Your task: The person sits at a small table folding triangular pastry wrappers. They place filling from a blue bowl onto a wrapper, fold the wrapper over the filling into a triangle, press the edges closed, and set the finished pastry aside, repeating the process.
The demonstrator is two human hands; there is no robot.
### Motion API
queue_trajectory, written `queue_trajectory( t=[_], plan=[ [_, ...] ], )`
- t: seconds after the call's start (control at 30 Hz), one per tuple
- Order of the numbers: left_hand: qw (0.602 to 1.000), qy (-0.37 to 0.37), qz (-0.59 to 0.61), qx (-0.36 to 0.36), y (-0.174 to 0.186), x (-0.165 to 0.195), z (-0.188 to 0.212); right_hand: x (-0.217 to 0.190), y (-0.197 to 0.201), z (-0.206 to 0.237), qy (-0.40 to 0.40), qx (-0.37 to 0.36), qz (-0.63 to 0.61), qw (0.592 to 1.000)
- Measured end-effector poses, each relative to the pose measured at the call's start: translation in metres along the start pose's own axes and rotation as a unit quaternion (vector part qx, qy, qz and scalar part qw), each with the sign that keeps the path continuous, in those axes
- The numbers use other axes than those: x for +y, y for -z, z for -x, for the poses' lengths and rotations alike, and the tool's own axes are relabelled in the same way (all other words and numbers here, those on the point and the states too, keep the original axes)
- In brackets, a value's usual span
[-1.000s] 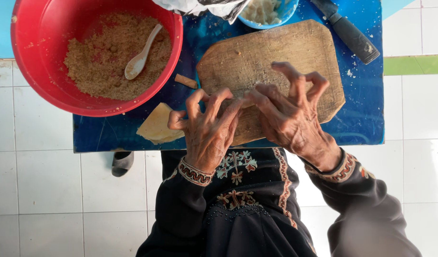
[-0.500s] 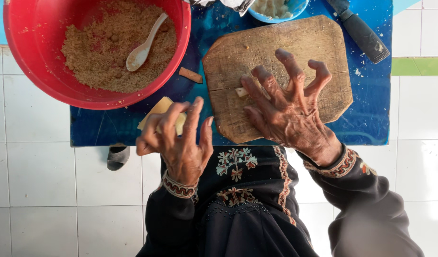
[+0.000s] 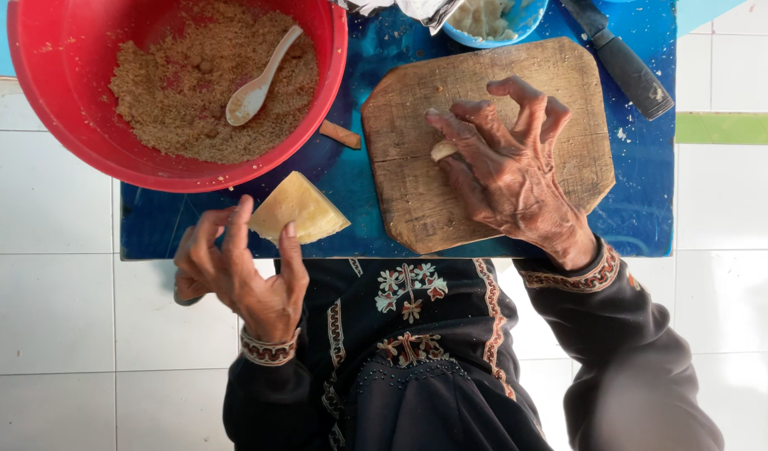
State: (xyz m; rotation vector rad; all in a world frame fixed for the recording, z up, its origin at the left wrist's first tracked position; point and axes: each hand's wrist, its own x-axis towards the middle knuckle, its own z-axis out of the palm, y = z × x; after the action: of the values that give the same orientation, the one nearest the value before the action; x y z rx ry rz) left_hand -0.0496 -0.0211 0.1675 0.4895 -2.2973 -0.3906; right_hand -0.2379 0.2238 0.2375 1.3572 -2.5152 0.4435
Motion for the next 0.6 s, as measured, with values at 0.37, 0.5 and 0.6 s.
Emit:
queue_trajectory(
  t=[0.37,0.5,0.6],
  plan=[
    [0.996,0.009,0.082,-0.029,-0.004,-0.031,-0.008,0.004,0.002,-0.004,-0.04,0.056,-0.1,0.993],
    [0.988,0.001,0.111,-0.102,0.007,-0.03,-0.021,-0.006,0.004,-0.023,0.017,0.033,-0.109,0.993],
    [0.985,-0.024,0.089,-0.144,0.015,-0.028,-0.029,-0.017,-0.002,-0.048,0.078,0.028,-0.09,0.993]
  ],
)
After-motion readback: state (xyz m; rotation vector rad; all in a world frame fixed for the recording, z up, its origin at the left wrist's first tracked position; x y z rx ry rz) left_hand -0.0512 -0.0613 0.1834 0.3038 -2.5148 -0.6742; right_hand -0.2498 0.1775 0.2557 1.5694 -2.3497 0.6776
